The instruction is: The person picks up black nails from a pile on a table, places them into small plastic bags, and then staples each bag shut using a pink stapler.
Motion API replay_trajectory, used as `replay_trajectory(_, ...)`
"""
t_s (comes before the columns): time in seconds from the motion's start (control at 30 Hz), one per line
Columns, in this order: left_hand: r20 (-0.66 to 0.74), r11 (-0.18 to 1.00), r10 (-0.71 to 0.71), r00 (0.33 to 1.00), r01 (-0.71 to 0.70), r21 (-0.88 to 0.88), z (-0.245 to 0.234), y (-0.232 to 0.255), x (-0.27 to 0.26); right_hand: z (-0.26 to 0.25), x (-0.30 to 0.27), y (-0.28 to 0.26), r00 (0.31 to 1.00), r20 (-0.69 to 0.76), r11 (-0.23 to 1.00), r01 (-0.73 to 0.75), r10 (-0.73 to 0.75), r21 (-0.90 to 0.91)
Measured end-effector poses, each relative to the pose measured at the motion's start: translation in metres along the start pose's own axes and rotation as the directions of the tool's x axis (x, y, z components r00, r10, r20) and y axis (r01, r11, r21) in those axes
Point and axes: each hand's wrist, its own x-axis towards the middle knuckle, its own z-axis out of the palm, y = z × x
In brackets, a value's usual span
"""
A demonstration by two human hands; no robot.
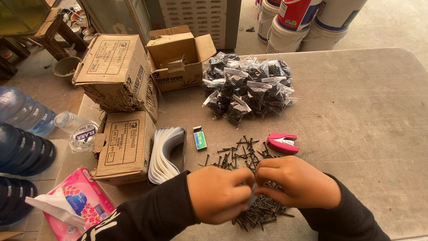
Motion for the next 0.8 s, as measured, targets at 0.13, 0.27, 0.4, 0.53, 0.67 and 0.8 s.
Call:
replay_trajectory(0.13, 0.017, 0.981, -0.194, 0.981, 0.193, 0.032, 0.008, -0.011, -0.005, 0.006, -0.001, 0.003, 0.986, -0.138, 0.996, -0.094, 0.092, -0.006)
replay_trajectory(0.27, -0.145, 0.963, -0.27, 0.952, 0.266, -0.046, 0.022, -0.016, -0.014, 0.02, -0.001, 0.009, 0.923, -0.307, 0.954, -0.156, 0.233, 0.258)
replay_trajectory(0.4, -0.431, 0.959, -0.274, 0.86, 0.278, -0.055, 0.033, -0.016, -0.016, 0.049, -0.01, 0.031, 0.861, -0.113, 0.707, -0.324, 0.496, 0.629)
replay_trajectory(0.53, -0.525, 0.942, -0.321, 0.788, 0.211, -0.26, 0.059, -0.019, -0.014, 0.08, -0.011, 0.043, 0.866, -0.167, 0.71, -0.261, 0.472, 0.654)
replay_trajectory(0.67, -0.42, 0.683, -0.703, 0.574, 0.38, -0.623, 0.083, -0.019, -0.013, 0.086, -0.01, 0.042, 0.769, -0.267, 0.676, -0.272, 0.58, 0.685)
replay_trajectory(0.8, -0.45, 0.644, -0.719, 0.53, 0.264, -0.718, 0.095, -0.029, -0.014, 0.093, -0.014, 0.049, 0.777, -0.294, 0.633, -0.168, 0.557, 0.755)
